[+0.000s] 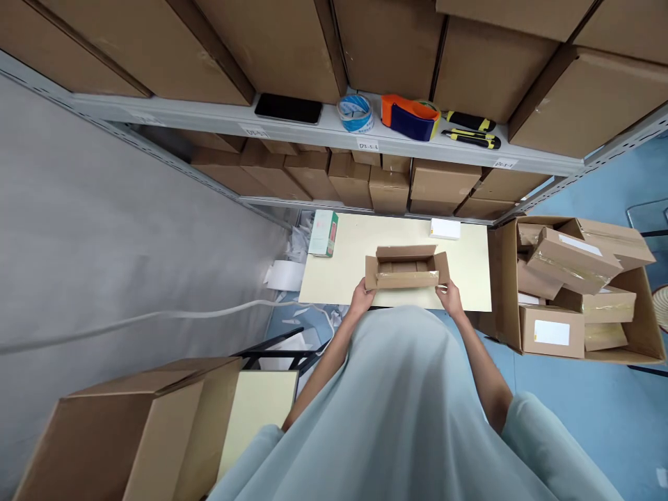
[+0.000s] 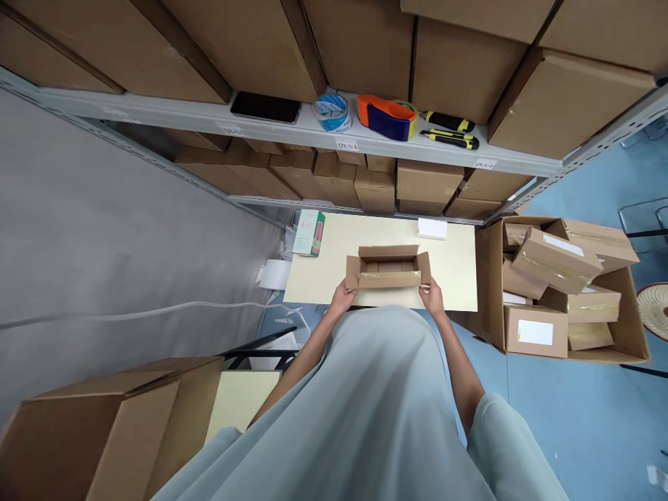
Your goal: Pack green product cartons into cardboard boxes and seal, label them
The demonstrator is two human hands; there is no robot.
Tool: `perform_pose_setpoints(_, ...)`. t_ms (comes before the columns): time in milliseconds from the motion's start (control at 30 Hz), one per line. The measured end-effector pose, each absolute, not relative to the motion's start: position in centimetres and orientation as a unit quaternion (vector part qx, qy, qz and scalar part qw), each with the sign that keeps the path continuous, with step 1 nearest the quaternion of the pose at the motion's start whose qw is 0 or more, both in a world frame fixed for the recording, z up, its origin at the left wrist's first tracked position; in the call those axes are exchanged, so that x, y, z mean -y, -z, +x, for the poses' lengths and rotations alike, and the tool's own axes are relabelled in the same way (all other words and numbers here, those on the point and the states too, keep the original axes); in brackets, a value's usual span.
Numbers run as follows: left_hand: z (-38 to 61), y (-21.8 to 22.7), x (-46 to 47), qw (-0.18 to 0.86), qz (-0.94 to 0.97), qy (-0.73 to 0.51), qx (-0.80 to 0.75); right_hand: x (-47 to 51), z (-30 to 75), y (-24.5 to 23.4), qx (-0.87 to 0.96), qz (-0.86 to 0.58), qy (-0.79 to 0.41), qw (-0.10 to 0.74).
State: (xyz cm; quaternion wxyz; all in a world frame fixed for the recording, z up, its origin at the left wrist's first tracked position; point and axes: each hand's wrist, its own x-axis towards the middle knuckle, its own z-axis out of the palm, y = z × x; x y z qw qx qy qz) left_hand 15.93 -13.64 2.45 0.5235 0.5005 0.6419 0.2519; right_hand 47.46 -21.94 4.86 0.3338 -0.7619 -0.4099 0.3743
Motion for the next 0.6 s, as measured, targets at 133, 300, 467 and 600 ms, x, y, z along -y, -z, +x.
perform_pose_setpoints(133, 14.5, -4.9, 14.7, 0.435, 0.529, -0.292, -0.668, 23.4, 48.1, -8.0, 0.371, -0.802, -0.247, 0.397)
perform_pose_setpoints(300, 15.6, -9.0, 15.0, 0.302, 0.665, -0.300, -0.614, 22.9, 46.5, -12.9, 0.480, -0.773, -0.147, 0.388)
perform_pose_setpoints(467, 18.0, -9.0, 14.4, 0.314, 0.697, -0.262, -0.589, 20.3, 46.0, -12.3, 0.547, -0.759, -0.217, 0.279)
perform_pose_setpoints(600, 18.1, -7.4, 14.8, 0.354, 0.650, -0.250, -0.624, 20.0, 46.9, -9.1, 0.455, -0.785, -0.294, 0.299)
